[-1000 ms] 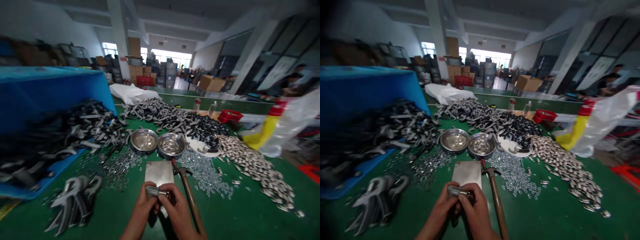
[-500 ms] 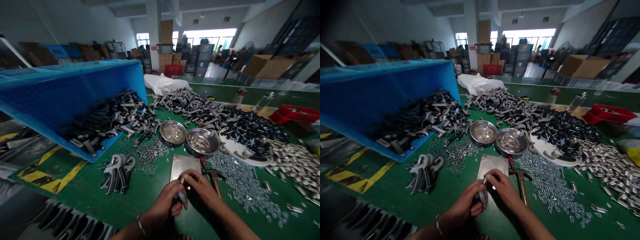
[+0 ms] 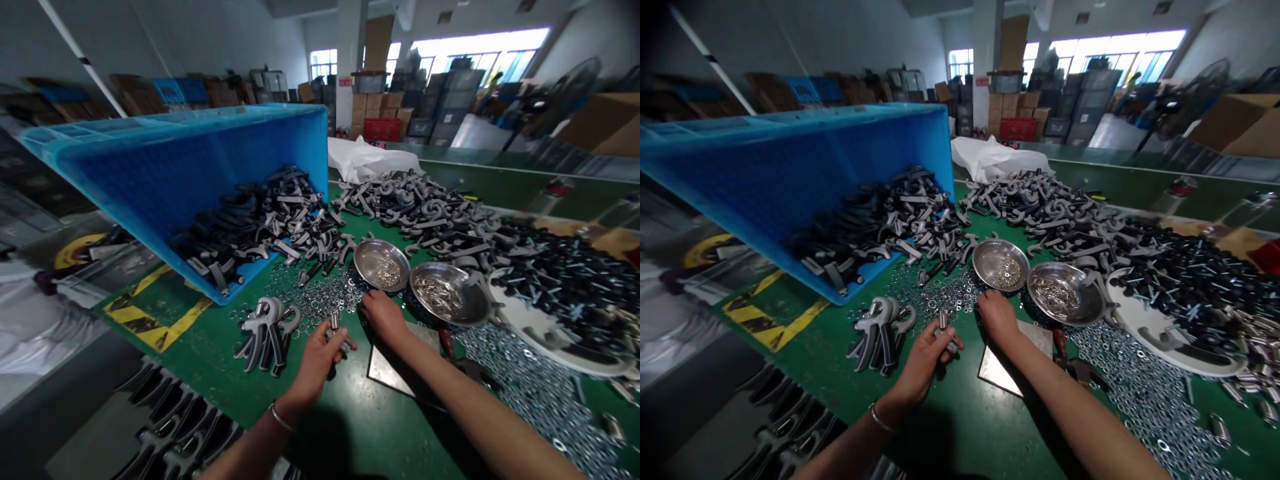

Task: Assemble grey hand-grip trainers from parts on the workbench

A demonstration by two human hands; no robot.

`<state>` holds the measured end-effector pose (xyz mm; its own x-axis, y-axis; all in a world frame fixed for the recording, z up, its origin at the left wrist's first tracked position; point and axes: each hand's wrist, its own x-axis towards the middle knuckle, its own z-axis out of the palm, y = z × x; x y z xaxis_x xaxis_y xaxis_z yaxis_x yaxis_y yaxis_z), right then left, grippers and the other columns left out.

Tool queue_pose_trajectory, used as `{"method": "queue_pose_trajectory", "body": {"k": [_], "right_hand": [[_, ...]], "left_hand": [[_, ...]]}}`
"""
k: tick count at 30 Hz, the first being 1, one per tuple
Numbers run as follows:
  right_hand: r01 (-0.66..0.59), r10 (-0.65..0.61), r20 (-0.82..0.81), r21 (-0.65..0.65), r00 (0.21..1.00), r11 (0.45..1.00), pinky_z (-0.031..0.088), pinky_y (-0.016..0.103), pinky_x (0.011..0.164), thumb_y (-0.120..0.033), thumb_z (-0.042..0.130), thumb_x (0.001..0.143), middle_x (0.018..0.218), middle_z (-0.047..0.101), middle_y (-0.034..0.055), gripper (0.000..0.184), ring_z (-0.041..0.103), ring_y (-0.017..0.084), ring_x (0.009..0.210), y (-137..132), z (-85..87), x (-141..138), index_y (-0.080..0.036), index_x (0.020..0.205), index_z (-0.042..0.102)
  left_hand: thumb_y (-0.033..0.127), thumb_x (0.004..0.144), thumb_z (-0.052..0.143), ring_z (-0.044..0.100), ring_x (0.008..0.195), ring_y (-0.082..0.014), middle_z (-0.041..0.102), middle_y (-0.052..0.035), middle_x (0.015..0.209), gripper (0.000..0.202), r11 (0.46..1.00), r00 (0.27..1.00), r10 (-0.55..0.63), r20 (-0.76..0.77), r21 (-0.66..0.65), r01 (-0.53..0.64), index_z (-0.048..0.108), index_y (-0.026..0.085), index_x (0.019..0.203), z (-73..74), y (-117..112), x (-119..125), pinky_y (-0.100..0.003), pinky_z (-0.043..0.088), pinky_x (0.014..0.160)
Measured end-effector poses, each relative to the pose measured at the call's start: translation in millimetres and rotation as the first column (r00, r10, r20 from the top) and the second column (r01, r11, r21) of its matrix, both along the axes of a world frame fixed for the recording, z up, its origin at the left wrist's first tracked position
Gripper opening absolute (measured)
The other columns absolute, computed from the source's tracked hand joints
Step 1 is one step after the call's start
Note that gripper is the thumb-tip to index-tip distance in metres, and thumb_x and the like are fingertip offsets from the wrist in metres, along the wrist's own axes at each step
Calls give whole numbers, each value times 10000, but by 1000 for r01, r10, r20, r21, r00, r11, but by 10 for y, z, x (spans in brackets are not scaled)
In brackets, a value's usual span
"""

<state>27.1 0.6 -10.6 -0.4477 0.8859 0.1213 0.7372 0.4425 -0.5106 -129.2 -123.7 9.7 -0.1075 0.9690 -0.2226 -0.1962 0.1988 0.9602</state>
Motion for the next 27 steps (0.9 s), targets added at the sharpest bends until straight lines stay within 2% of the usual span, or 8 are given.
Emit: {"method": "queue_pose_trajectory", "body": {"k": [6,8,11,13,18,21,23,27], "right_hand": [[40,-45,-215,-29,976,999,496,381,874,-325,489,976,973,669,94,194,620,243,948,-327,214,232,-201,935,633],[32,-122,-421,-214,899,976,539,364,792,-412,461,994,958,690,75,284,660,213,845,-618,283,327,-197,1083,625],[-195,-422,-711,-610,562,768,563,336,714,-490,610,918,959,709,70,392,663,167,727,-1051,310,406,-180,1153,653],[-346,-577,-723,-690,379,636,556,300,682,-478,712,854,918,709,63,375,651,144,704,-1248,291,429,-171,1068,701],[-447,-668,-692,-706,273,549,535,255,609,-426,761,826,863,703,43,281,660,145,712,-1406,253,522,-191,964,692],[-397,-604,-734,-678,310,619,530,248,595,-423,746,841,789,683,23,261,644,137,669,-1434,272,588,-190,915,655],[-232,-495,-774,-605,395,762,542,267,616,-418,731,853,744,673,5,240,641,142,645,-1463,295,642,-205,910,637],[94,-116,-705,-70,699,993,571,389,791,-323,702,869,921,742,68,135,697,235,861,-1536,312,789,-253,984,688]], "left_hand": [[493,946,534,575,677,-132,704,-52,847,341,983,990,85,-114,173,-65,604,164,887,129,105,136,-238,440,635],[431,971,511,602,814,-163,691,-59,905,296,963,982,50,-183,271,2,626,166,910,178,100,188,-276,461,778],[381,1003,459,585,908,-183,643,-59,955,255,930,954,2,-299,350,108,608,178,964,199,29,314,-306,439,874],[375,1019,421,568,959,-193,615,-70,999,253,913,930,-29,-366,369,174,585,183,998,199,-40,414,-321,425,913],[387,1019,405,529,991,-220,581,-90,1015,239,904,885,-71,-460,345,252,541,193,991,207,-162,599,-370,404,948],[403,1012,412,527,985,-227,578,-90,1007,236,920,881,-55,-470,320,228,527,199,981,214,-192,667,-381,400,944],[404,1013,405,532,970,-222,580,-90,1015,240,928,885,-49,-463,307,212,524,197,988,248,-216,710,-370,405,925],[406,1012,397,559,939,-215,606,-77,987,258,933,905,-129,-405,261,250,548,199,986,398,-281,786,-344,424,884]]}}
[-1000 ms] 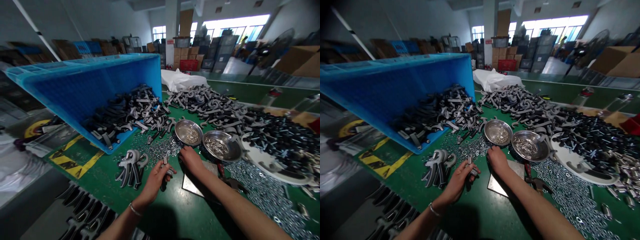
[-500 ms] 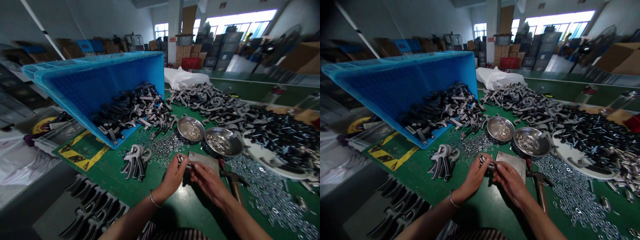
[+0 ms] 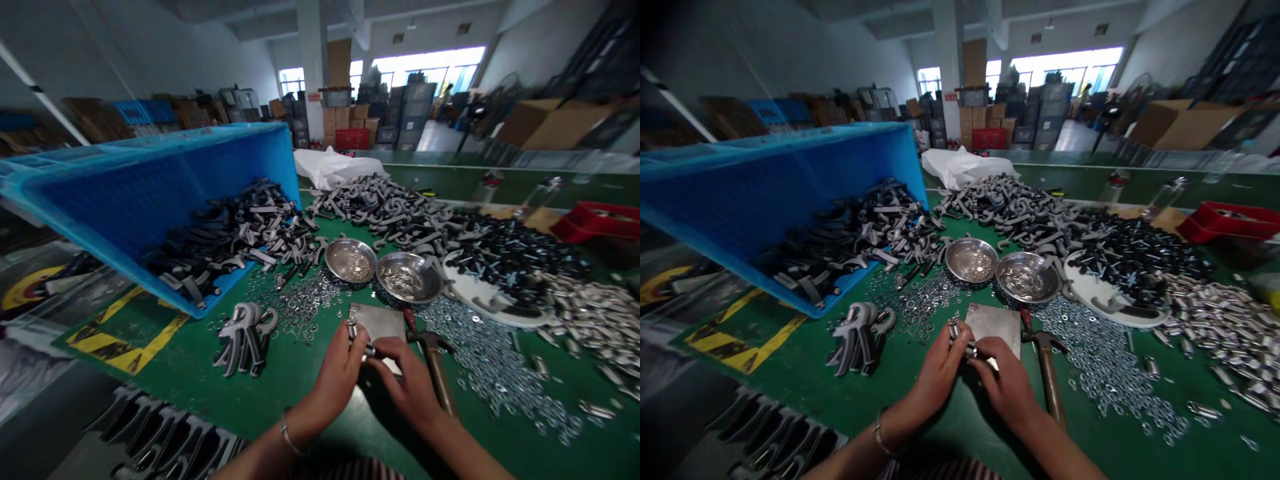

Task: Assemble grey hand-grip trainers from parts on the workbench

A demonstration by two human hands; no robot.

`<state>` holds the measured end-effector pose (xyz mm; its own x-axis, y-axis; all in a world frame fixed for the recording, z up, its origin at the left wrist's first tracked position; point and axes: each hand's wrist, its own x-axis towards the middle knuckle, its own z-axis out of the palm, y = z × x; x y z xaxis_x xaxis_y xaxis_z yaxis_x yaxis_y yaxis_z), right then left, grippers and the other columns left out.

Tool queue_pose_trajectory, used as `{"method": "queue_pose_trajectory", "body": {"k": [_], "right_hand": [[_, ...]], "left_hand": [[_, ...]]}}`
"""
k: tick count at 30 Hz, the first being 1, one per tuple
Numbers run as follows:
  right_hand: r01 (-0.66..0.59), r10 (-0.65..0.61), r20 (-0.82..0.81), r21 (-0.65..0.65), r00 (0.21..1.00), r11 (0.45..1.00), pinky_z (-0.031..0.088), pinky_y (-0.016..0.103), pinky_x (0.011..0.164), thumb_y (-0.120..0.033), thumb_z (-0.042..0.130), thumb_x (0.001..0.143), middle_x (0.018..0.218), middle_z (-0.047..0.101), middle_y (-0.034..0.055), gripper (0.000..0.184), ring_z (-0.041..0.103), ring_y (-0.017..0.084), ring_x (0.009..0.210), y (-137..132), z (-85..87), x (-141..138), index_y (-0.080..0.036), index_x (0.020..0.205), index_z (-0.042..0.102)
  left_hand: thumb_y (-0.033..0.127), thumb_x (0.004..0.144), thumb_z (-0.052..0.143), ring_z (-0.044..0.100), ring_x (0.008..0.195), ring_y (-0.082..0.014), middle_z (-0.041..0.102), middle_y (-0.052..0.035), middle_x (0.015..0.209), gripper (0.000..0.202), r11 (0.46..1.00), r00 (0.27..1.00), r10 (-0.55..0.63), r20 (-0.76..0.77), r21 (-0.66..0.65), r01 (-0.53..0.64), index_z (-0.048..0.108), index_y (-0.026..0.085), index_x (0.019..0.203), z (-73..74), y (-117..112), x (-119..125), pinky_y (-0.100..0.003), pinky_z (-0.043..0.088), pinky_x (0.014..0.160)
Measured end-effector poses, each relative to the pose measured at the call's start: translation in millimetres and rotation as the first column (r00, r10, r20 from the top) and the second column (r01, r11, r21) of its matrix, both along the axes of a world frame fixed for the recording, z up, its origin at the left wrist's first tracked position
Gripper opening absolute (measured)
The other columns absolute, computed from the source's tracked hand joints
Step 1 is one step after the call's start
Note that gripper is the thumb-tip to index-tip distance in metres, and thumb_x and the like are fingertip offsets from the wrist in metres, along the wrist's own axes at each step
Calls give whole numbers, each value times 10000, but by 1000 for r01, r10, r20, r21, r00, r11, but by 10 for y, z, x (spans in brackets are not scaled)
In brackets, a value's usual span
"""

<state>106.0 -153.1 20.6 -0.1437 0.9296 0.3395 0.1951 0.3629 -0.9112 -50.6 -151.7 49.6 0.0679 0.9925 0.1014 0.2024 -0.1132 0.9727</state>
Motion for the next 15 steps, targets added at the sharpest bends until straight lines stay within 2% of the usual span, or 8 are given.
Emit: {"method": "queue_pose_trajectory", "body": {"k": [2,4,7,9,11,12,13,15], "right_hand": [[-48,10,170,221,985,974,563,416,827,-261,649,902,989,753,83,192,701,256,918,-34,-28,63,-277,1087,697],[-81,-12,304,292,953,953,565,402,779,-241,599,937,978,756,93,277,707,255,875,-59,-75,117,-274,1203,668],[-127,13,482,205,876,971,554,361,732,-275,561,969,958,752,90,329,707,243,832,-31,-128,296,-268,1291,631],[-154,62,592,105,803,982,546,338,776,-297,545,978,1014,746,70,317,704,227,885,101,-125,581,-289,1283,632],[-41,-20,697,71,716,997,532,333,833,-302,514,984,1074,729,65,274,687,218,948,370,-95,1013,-277,1220,651],[105,-148,746,105,649,989,525,336,850,-303,493,983,1077,722,69,249,675,220,961,551,-76,1260,-261,1162,661],[212,-238,764,135,600,968,516,370,858,-277,452,987,1063,712,104,260,664,242,959,754,-60,1507,-220,1130,661],[325,-328,790,173,518,930,492,419,872,-196,405,967,1042,688,171,281,639,280,959,1176,-42,1938,-153,1090,654]], "left_hand": [[413,1003,413,576,953,-220,628,-76,990,264,998,998,-53,12,-24,54,570,201,991,38,-5,18,-346,421,907],[424,982,456,588,943,-227,644,-77,980,260,995,996,-92,2,-46,92,590,202,970,6,28,35,-348,421,908],[452,950,502,589,845,-226,645,-66,891,276,989,993,-116,-2,-90,115,601,200,893,-123,120,83,-337,441,816],[480,944,502,585,800,-220,642,-60,851,309,985,993,-115,18,-126,116,603,198,868,-193,191,115,-327,450,763],[522,941,495,592,783,-215,646,-61,840,353,983,994,-95,53,-156,102,609,195,867,-219,266,139,-318,461,734],[548,935,497,597,778,-213,651,-63,837,378,982,994,-78,73,-166,89,612,194,868,-221,304,152,-314,467,723],[574,926,502,603,772,-212,657,-65,836,401,981,994,-60,95,-176,76,615,193,868,-219,339,168,-309,471,711],[614,903,523,608,757,-207,667,-70,831,437,979,991,-40,128,-194,64,620,191,857,-222,393,222,-301,474,688]]}}
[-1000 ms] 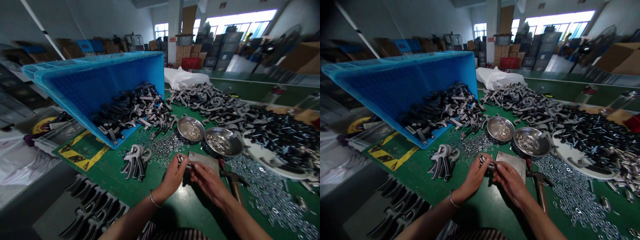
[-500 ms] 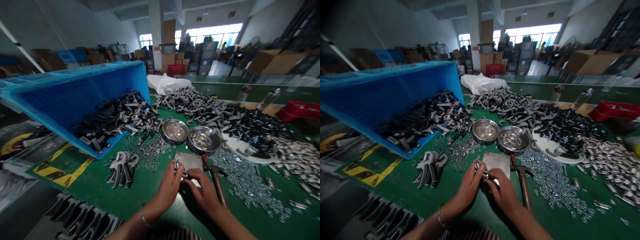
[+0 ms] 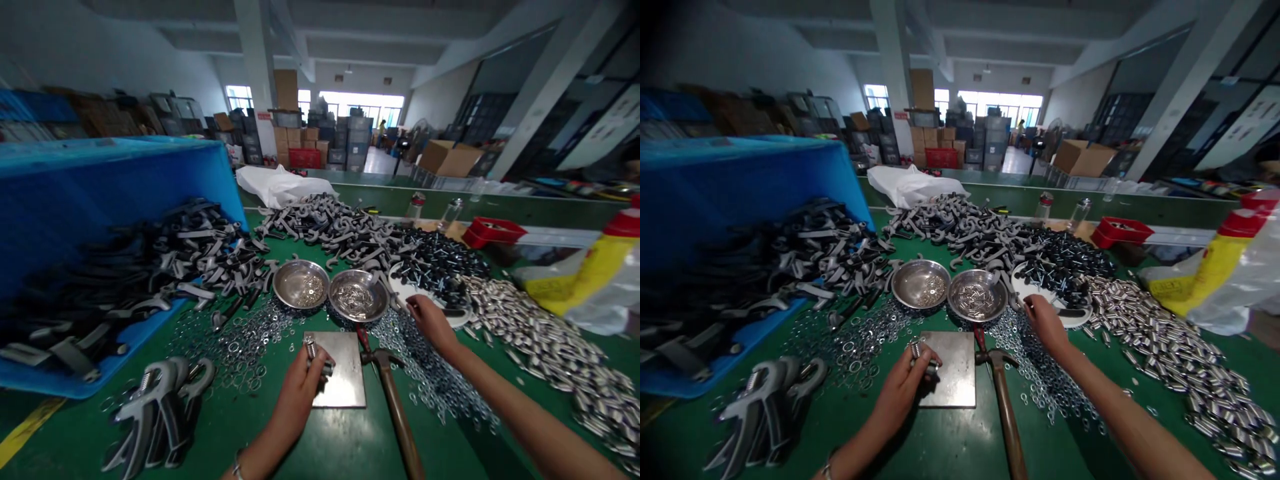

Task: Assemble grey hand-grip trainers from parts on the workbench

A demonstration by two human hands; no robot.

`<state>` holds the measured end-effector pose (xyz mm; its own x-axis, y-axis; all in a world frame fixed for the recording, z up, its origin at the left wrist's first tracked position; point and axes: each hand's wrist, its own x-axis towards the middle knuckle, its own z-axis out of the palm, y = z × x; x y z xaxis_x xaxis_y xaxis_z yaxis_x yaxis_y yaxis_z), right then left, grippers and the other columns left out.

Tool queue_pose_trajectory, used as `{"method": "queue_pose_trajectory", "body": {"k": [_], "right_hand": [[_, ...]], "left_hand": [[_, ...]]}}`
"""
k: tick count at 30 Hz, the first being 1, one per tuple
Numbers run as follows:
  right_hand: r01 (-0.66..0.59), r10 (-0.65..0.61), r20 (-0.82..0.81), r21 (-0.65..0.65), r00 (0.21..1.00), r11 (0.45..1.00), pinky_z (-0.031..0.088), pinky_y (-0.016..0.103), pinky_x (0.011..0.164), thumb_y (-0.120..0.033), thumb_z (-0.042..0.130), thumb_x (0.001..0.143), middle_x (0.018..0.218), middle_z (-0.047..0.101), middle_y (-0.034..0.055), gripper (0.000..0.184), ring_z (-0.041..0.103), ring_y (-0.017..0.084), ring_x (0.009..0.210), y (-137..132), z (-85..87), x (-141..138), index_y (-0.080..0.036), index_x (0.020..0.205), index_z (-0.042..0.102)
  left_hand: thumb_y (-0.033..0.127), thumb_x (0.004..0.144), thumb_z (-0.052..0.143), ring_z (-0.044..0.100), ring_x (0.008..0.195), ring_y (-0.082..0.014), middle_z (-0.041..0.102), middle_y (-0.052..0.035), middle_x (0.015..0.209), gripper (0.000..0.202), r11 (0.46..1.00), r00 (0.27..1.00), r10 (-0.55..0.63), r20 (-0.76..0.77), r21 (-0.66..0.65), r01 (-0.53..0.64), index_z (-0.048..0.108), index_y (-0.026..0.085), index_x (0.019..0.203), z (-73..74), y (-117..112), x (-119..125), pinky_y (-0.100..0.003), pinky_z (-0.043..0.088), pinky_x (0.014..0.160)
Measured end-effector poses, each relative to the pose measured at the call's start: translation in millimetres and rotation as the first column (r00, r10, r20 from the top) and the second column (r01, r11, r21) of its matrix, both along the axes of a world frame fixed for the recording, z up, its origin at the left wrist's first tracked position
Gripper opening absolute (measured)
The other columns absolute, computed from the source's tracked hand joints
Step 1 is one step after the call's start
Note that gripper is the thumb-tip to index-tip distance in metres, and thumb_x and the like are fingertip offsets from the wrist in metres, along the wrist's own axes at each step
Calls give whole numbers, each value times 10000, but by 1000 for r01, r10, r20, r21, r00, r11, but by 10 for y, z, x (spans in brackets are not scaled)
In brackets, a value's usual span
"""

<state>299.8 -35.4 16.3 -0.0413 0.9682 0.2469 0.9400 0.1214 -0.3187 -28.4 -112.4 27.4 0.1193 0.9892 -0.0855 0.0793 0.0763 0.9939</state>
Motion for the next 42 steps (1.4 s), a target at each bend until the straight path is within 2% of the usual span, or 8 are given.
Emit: {"method": "queue_pose_trajectory", "body": {"k": [6,11,16,20,22,29,38,42], "right_hand": [[65,-62,107,-23,992,998,445,340,895,-29,483,839,1081,669,196,247,602,270,1030,911,-60,419,-136,980,654],[92,-92,4,-39,996,995,476,400,833,-83,475,850,1032,675,228,215,641,307,963,1015,31,440,-116,968,652],[31,-38,-312,-30,949,999,554,394,816,-378,465,976,1024,717,122,327,713,246,867,192,199,-178,-190,1237,525],[-94,10,-885,-38,466,995,593,388,798,-434,603,936,977,742,63,308,741,225,833,-791,288,-1190,-262,1183,539],[-81,46,-919,16,391,997,602,368,779,-426,637,918,992,733,59,281,743,218,831,-1045,273,-1540,-262,1133,560],[-199,252,-585,155,771,968,588,348,801,-336,590,945,1010,721,75,197,726,222,891,-1218,236,-1561,-225,1107,593],[-200,218,-629,101,746,975,584,292,600,-327,552,977,842,702,49,124,714,193,691,-1343,168,-1623,-230,1050,528],[-369,481,-438,320,759,873,585,379,835,-261,584,949,1069,713,108,163,707,246,993,-1306,128,-1604,-236,1108,559]], "left_hand": [[631,891,543,609,706,-181,664,-59,804,463,987,990,-139,34,-71,141,632,179,845,-59,27,194,-276,474,645],[623,896,548,566,681,-156,627,-41,759,467,991,994,11,107,-135,4,634,165,861,11,106,23,-258,444,636],[573,896,590,563,782,-151,644,-61,912,413,972,901,200,385,-192,-134,615,160,897,2,142,-50,-261,459,734],[525,911,603,555,759,-135,634,-41,883,369,978,844,166,510,-197,-73,598,156,915,7,39,116,-248,443,719],[521,907,611,550,733,-129,618,-19,843,362,981,826,140,546,-189,-42,592,159,918,49,-33,164,-250,444,718],[533,931,562,552,765,-141,618,-23,861,375,993,897,116,427,-79,-90,601,161,919,145,-215,-10,-260,448,735],[495,981,479,582,819,-166,630,-37,885,341,995,991,-64,115,88,54,586,173,953,263,-298,-89,-290,454,786],[456,993,467,576,833,-166,626,-36,899,303,990,996,-63,59,130,55,573,174,960,317,-296,-127,-293,445,799]]}}
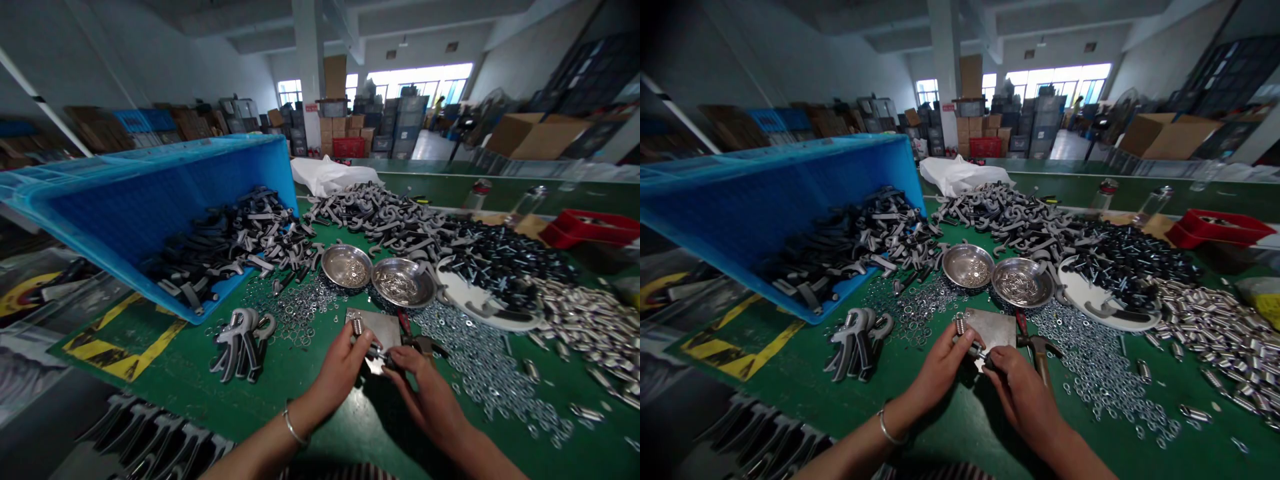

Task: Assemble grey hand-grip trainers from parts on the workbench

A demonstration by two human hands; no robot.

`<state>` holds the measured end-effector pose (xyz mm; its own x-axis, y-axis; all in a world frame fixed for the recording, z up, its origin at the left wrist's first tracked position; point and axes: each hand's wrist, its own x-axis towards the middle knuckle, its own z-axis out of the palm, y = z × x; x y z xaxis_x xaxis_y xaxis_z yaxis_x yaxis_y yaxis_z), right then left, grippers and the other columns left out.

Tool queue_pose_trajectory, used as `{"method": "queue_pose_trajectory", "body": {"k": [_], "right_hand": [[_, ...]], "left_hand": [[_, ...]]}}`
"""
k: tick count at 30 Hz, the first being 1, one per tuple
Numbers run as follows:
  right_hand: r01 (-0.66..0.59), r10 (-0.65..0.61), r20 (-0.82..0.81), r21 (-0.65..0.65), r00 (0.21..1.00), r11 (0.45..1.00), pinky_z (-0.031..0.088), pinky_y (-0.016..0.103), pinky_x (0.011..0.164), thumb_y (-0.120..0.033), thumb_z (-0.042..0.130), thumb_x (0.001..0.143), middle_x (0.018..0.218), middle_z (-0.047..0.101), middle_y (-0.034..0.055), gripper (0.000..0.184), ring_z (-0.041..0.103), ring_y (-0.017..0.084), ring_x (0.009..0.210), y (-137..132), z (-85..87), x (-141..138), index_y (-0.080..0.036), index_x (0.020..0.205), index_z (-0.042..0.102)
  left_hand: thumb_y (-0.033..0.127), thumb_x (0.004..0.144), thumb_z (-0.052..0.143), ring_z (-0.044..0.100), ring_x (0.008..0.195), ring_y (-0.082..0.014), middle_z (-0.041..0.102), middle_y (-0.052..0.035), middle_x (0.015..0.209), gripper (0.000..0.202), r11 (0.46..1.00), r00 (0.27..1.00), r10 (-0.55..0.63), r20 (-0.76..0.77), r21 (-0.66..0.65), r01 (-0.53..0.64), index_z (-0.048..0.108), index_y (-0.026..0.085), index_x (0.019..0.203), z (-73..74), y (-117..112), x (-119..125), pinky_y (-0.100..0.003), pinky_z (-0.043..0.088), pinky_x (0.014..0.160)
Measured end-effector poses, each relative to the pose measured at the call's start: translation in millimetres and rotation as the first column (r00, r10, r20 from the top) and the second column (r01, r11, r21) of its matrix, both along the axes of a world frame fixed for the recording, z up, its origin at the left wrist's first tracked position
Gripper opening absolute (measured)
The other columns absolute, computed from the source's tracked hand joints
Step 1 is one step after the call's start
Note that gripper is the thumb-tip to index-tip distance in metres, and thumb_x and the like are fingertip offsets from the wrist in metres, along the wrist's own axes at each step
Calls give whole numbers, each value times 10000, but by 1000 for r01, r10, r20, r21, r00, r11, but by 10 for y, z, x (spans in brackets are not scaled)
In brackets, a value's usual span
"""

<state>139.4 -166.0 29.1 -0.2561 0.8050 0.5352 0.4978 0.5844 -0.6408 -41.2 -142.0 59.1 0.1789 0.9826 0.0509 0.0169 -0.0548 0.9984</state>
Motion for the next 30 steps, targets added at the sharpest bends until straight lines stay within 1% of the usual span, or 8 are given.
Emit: {"method": "queue_pose_trajectory", "body": {"k": [6,12,17,19,22,26,28,30], "right_hand": [[-35,-54,-225,-377,973,925,527,275,509,-308,484,1009,702,644,-18,58,634,162,541,-31,13,-102,-250,1010,483],[-128,107,-122,-186,987,974,563,358,760,-283,584,945,969,683,72,130,681,212,851,6,90,-119,-239,1061,542],[-367,55,-441,-666,896,649,372,211,338,-471,371,1030,590,489,-102,228,368,95,341,-10,164,-291,-270,924,388],[-266,94,-285,-658,954,704,455,244,426,-467,427,1012,678,594,-51,214,514,125,439,1,126,-310,-258,965,424],[-38,91,133,-357,987,933,545,358,703,-372,486,985,932,709,97,190,693,236,802,78,-6,-240,-217,1077,542],[-67,120,264,-203,957,977,542,404,785,-377,441,986,986,726,150,282,705,281,901,167,-95,-193,-188,1117,604],[-93,137,84,-395,987,914,556,368,701,-468,412,996,856,730,112,333,714,251,771,133,-60,-263,-188,1041,587],[-216,110,-196,-680,974,701,519,305,506,-581,279,1010,672,683,42,468,658,200,530,62,-11,-357,-195,1005,545]], "left_hand": [[413,1002,455,554,831,-171,601,-30,883,257,992,984,2,-176,125,20,549,180,947,-19,-10,-89,-303,424,785],[411,1008,429,542,809,-174,586,-28,857,262,990,980,4,-200,139,25,532,185,922,53,-60,-131,-307,426,771],[374,996,449,522,814,-178,576,-29,866,209,973,944,39,-327,228,39,519,191,925,-47,5,-200,-310,412,766],[369,992,455,521,812,-175,578,-26,871,200,977,945,44,-323,213,27,517,192,924,-116,33,-235,-307,413,765],[379,990,457,525,799,-165,584,-15,870,210,987,964,60,-259,159,-19,517,193,914,-153,42,-267,-295,419,760],[392,989,456,529,773,-156,589,-4,844,230,994,973,49,-223,105,-26,523,194,893,-94,19,-278,-277,425,727],[387,991,452,529,785,-162,586,-10,845,227,989,964,63,-258,146,-25,520,194,892,-82,13,-292,-284,428,737],[381,992,448,531,809,-174,584,-24,862,225,977,946,51,-321,211,19,521,192,895,-107,16,-321,-304,430,765]]}}
